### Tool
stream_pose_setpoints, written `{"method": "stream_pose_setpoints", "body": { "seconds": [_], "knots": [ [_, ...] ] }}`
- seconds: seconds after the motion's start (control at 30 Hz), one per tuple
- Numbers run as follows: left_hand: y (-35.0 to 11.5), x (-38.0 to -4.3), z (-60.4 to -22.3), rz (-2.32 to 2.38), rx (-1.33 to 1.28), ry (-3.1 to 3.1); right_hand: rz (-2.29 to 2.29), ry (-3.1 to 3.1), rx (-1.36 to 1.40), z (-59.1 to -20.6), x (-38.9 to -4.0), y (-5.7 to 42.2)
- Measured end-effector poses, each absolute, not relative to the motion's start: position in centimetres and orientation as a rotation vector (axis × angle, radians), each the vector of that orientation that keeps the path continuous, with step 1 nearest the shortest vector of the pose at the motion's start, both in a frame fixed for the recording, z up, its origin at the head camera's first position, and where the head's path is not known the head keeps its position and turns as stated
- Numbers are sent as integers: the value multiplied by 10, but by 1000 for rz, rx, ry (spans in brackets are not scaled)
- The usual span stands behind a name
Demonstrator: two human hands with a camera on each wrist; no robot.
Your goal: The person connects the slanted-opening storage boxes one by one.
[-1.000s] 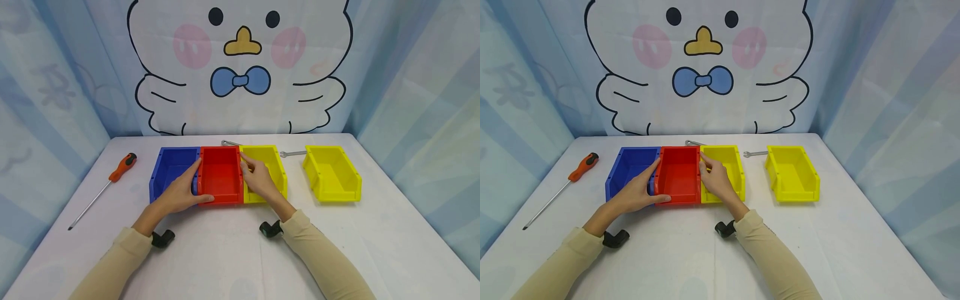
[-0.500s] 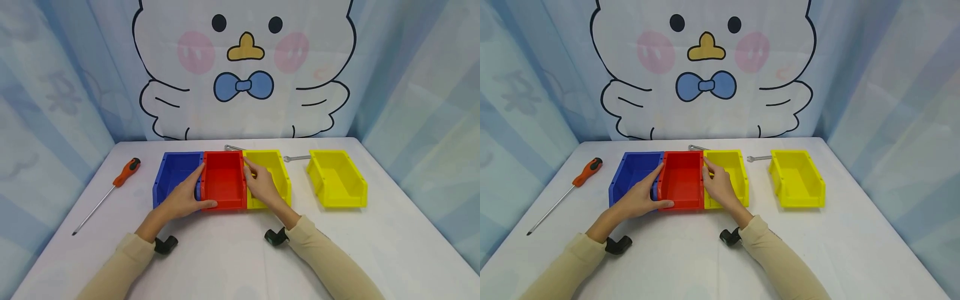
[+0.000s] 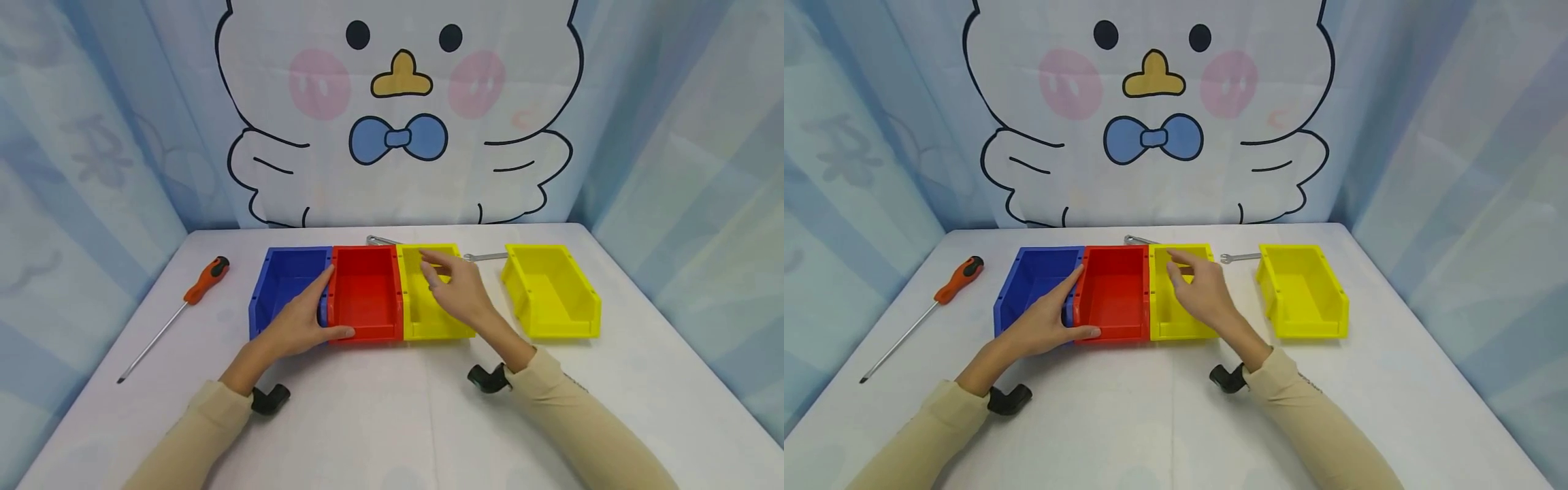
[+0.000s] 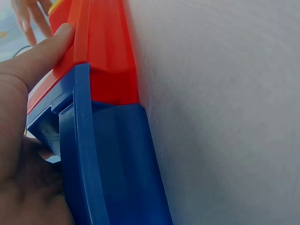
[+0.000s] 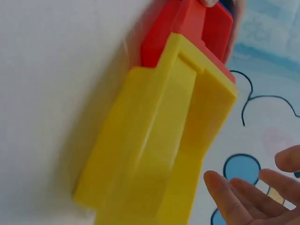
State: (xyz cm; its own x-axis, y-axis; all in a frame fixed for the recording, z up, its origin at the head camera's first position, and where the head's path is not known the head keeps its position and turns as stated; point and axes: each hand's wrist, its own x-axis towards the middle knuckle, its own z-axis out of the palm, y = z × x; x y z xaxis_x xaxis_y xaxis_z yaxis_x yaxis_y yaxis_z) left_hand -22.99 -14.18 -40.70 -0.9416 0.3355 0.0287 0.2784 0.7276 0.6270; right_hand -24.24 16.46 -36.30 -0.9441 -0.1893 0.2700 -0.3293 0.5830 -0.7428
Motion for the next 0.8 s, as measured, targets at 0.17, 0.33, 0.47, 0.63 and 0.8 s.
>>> {"method": "stream_pose_setpoints", "body": {
  "seconds": [0.17,0.33,0.47,0.63,0.8],
  "knots": [
    [-141,-229,-406,1017,494,2838,1167,-2616,371,-348,-237,214],
    [-140,-229,-407,1015,495,2837,1017,-2620,213,-341,-233,274],
    [-139,-229,-407,1012,504,2841,862,-2622,67,-347,-233,322],
    [-140,-229,-407,1006,512,2842,792,-2624,-100,-363,-233,368],
    [-140,-229,-406,1009,512,2836,863,-2684,-199,-379,-234,390]
  ]
}}
